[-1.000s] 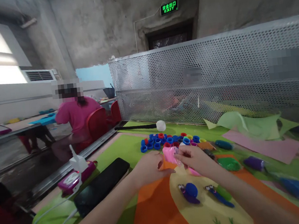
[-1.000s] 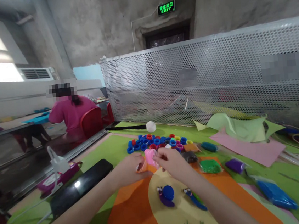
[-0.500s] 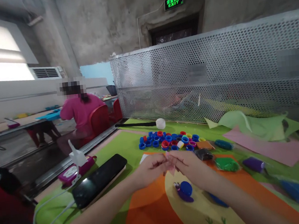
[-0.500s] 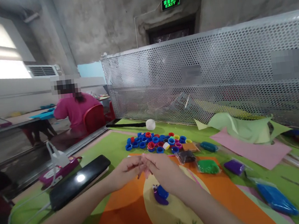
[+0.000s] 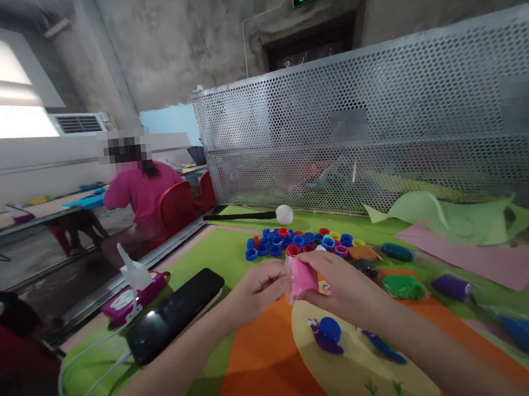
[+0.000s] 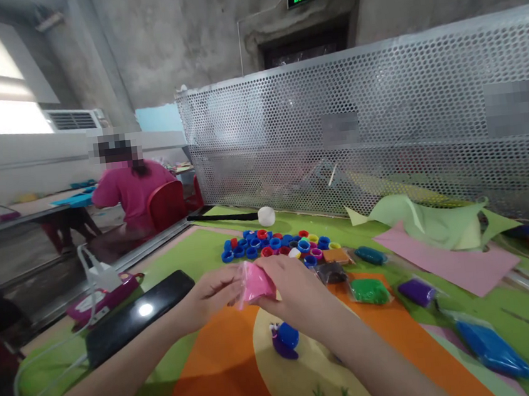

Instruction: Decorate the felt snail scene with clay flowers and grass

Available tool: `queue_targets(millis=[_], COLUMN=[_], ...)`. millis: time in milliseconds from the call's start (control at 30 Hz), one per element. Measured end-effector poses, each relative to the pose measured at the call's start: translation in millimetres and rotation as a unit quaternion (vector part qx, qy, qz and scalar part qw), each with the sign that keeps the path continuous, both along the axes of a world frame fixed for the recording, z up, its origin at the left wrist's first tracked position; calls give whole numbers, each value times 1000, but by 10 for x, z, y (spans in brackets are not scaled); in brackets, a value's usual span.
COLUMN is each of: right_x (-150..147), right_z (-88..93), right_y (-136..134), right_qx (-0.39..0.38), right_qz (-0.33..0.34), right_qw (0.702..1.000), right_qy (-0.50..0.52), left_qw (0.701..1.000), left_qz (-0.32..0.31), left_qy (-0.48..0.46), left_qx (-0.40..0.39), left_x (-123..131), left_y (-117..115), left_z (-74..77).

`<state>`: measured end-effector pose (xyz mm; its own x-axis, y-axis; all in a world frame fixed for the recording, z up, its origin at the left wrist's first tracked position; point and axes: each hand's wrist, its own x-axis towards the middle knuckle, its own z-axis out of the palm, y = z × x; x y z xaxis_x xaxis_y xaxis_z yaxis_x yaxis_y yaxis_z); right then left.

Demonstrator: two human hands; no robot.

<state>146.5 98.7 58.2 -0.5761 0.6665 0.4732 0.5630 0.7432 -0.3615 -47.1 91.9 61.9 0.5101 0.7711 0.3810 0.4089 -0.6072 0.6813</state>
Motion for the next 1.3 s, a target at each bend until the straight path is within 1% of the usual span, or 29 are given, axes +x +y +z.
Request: queue_targets(millis=[167, 300, 333, 400, 500, 633, 733, 900, 1067, 1200, 1300], right_x=[20, 3, -3, -14, -22, -19, -17, -36, -42, -43, -46], right_z=[78, 45, 35, 28, 45, 66, 68, 68, 50, 19, -2], right_y=[1, -2, 0, 3, -2, -23, -33, -27, -10, -7, -4], right_qx=[-9, -25, -27, -28, -24, -14, -4, 20, 27, 32, 38], right_qz=[-26, -45, -50, -55, -55, -59, -52, -14, -13, -9, -10], right_qw=[1000, 999, 998, 998, 998, 998, 999, 999, 996, 992, 990], right_qy=[9, 14, 16, 17, 14, 14, 6, -40, -86, -121, -138], left_qw=[993, 971, 965, 958, 954, 956, 964, 982, 992, 994, 994], left_qz=[80, 151, 157, 149, 139, 140, 131, 118, 87, 87, 86], left_qy=[7, -13, -17, -16, -13, -12, -7, 15, 46, 55, 57], left_qx=[90, 185, 208, 244, 266, 257, 233, 146, 74, 48, 45], left_x=[-35, -46, -45, -43, -41, -43, -41, -22, 14, 42, 55], left_y=[59, 50, 42, 27, 21, 29, 34, 26, 30, 50, 47], left_z=[3, -14, -18, -26, -36, -39, -30, 6, 16, -10, -21])
